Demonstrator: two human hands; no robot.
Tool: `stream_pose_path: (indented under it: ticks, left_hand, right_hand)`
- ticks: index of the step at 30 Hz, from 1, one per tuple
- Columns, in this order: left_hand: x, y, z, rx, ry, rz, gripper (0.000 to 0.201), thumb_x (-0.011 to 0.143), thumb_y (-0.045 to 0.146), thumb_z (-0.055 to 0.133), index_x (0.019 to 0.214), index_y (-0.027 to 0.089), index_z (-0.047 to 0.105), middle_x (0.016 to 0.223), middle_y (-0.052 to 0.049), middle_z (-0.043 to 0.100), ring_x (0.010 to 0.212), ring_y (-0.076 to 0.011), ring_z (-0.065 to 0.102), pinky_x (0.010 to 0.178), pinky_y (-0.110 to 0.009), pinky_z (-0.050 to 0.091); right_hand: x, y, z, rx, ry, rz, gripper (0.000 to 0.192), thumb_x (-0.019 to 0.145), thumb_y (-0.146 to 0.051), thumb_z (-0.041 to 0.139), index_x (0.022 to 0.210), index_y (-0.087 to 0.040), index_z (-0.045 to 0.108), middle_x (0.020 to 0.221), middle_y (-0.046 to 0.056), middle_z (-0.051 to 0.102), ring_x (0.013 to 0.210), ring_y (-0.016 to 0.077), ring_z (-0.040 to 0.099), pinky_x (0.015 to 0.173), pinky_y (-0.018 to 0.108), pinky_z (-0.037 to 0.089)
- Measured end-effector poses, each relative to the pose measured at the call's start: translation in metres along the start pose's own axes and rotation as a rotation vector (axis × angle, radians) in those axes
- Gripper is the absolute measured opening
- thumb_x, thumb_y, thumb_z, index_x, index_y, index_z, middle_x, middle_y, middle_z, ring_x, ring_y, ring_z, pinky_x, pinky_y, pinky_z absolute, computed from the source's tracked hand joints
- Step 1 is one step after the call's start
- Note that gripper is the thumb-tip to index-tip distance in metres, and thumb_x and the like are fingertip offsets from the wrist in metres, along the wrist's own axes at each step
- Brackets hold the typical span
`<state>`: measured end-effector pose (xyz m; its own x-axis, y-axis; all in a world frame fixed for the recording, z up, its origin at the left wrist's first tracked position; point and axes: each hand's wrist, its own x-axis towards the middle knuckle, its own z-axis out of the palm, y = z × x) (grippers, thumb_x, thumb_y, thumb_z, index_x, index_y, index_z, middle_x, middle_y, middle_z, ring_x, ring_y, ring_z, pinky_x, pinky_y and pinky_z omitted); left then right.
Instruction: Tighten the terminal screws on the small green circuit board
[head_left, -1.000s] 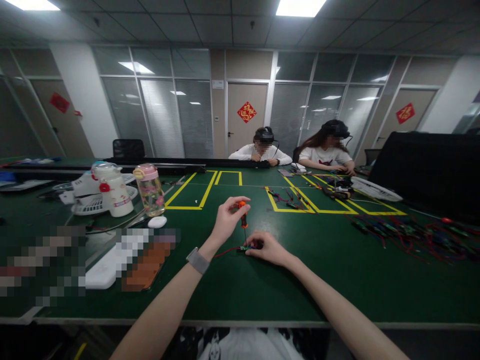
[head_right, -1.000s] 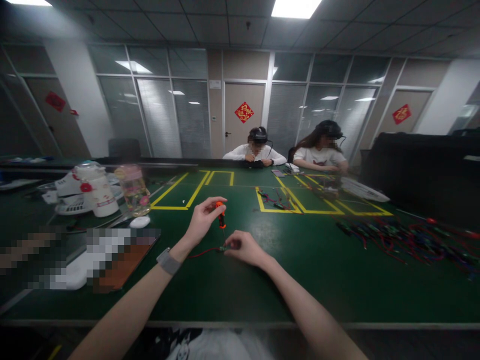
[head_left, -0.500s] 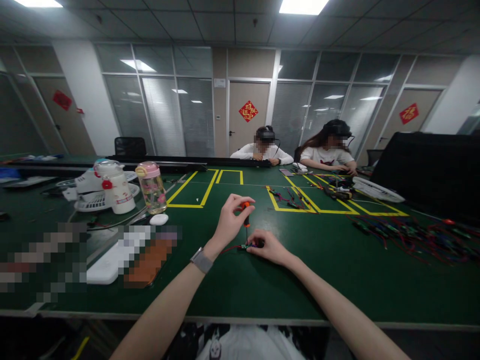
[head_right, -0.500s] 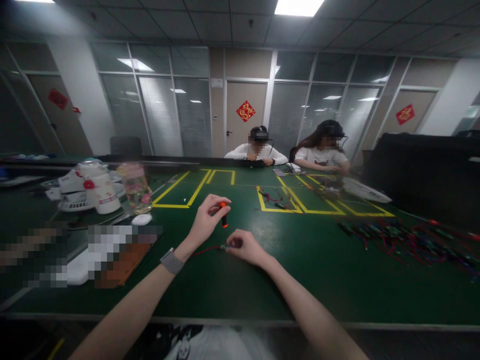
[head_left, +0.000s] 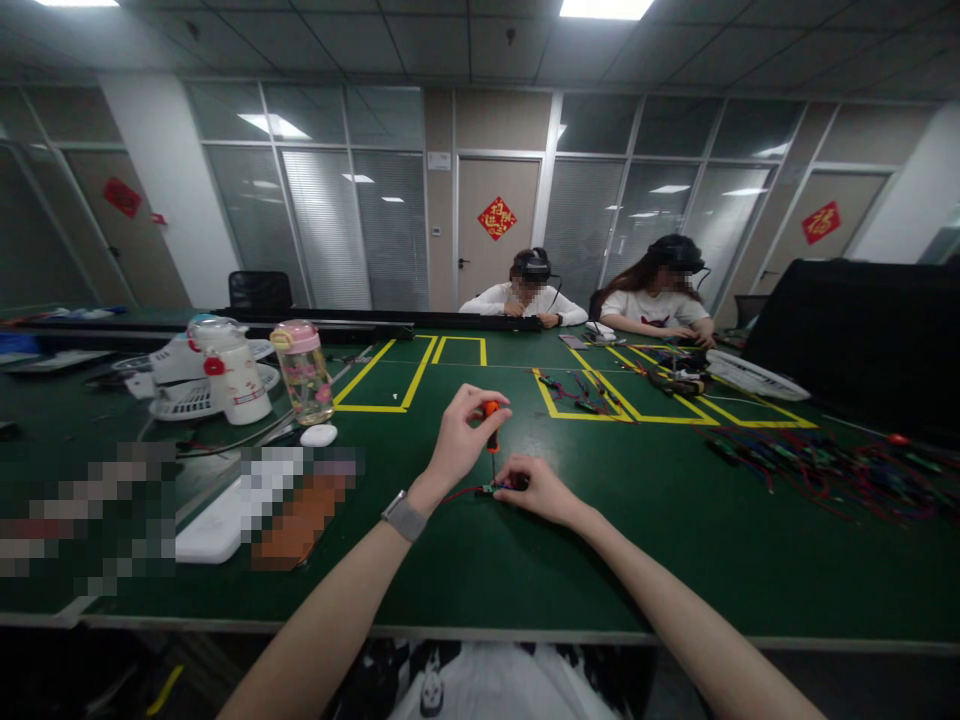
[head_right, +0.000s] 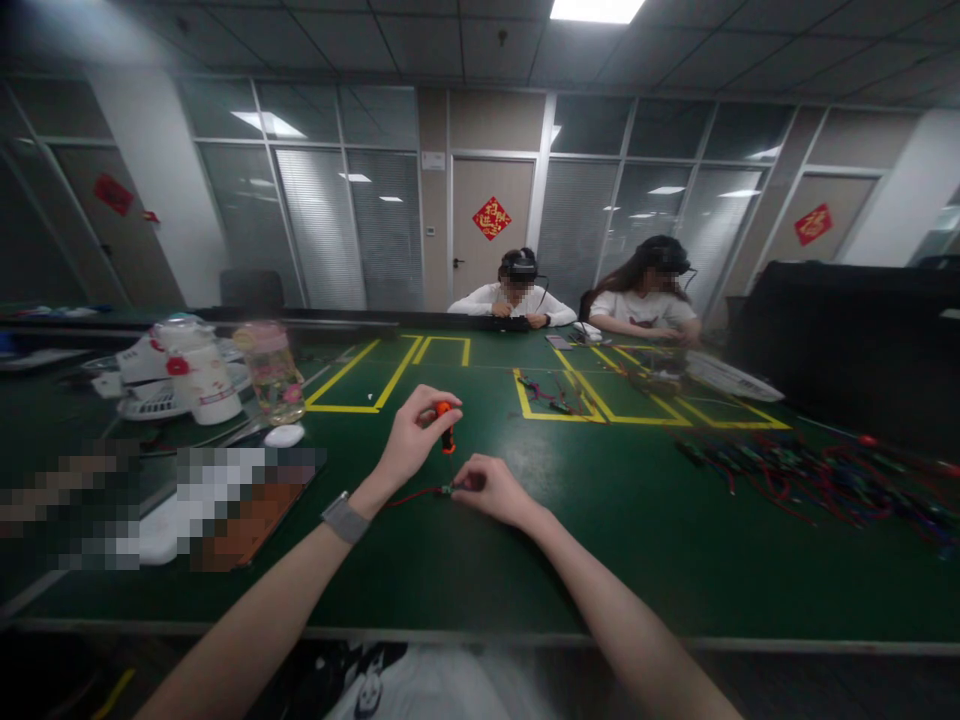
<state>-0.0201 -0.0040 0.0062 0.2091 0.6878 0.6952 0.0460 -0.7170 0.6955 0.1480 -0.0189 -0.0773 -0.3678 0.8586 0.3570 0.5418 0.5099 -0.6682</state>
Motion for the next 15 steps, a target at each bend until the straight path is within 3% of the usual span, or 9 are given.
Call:
stream_pose_path:
  ticks: [3, 5, 9, 13, 15]
  left_hand:
    - [-0.0014, 0.0024, 0.0004, 0.049, -0.031, 0.068, 0.024, 0.093, 0.028, 0.051, 0.105, 0.022, 0.07, 0.106, -0.007, 0.061, 0.102, -0.0177, 0.059, 0.089, -0.029, 0.049]
    - [-0.0009, 0.0022, 0.0009, -0.044, -0.076, 0.037, 0.028, 0.095, 0.027, 0.046, 0.113, 0.021, 0.067, 0.112, -0.008, 0.063, 0.105, -0.0186, 0.061, 0.092, -0.031, 0.048]
    - [0.0019, -0.0015, 0.0014, -0.247, -0.101, -0.103, 0.028, 0.09, 0.029, 0.055, 0.112, 0.016, 0.066, 0.099, -0.008, 0.068, 0.084, -0.0166, 0.066, 0.077, -0.029, 0.053]
    - [0.0029, -0.0032, 0.0003, -0.14, -0.007, -0.066, 0.015, 0.081, 0.028, 0.066, 0.09, 0.016, 0.07, 0.088, -0.004, 0.063, 0.076, -0.013, 0.061, 0.066, -0.022, 0.049]
    - [0.0027, -0.0028, -0.0003, -0.107, 0.006, -0.051, 0.015, 0.083, 0.029, 0.064, 0.09, 0.018, 0.071, 0.093, -0.004, 0.062, 0.08, -0.0136, 0.061, 0.067, -0.022, 0.049]
  right_hand:
    - [0.0005, 0.0001, -0.0005, -0.008, -0.012, 0.006, 0.01, 0.07, -0.015, 0.074, 0.08, -0.016, 0.071, 0.07, -0.001, 0.057, 0.062, 0.0116, 0.051, 0.059, 0.023, 0.04]
    - [0.0007, -0.0002, -0.0011, -0.012, -0.026, 0.004, 0.012, 0.071, -0.015, 0.074, 0.083, -0.016, 0.071, 0.07, -0.001, 0.057, 0.063, 0.0117, 0.051, 0.059, 0.023, 0.04]
    - [0.0003, -0.0012, -0.0022, -0.019, -0.044, -0.02, 0.017, 0.071, -0.015, 0.073, 0.088, -0.017, 0.072, 0.073, -0.001, 0.057, 0.065, 0.012, 0.052, 0.06, 0.023, 0.04]
    - [-0.0002, -0.002, -0.0029, -0.029, -0.049, -0.038, 0.018, 0.072, -0.015, 0.073, 0.09, -0.018, 0.073, 0.074, 0.0, 0.057, 0.066, 0.0122, 0.052, 0.061, 0.023, 0.04]
    - [-0.0003, -0.0028, -0.0036, -0.034, -0.055, -0.038, 0.017, 0.073, -0.016, 0.073, 0.089, -0.018, 0.074, 0.074, 0.0, 0.058, 0.066, 0.0123, 0.052, 0.061, 0.023, 0.041]
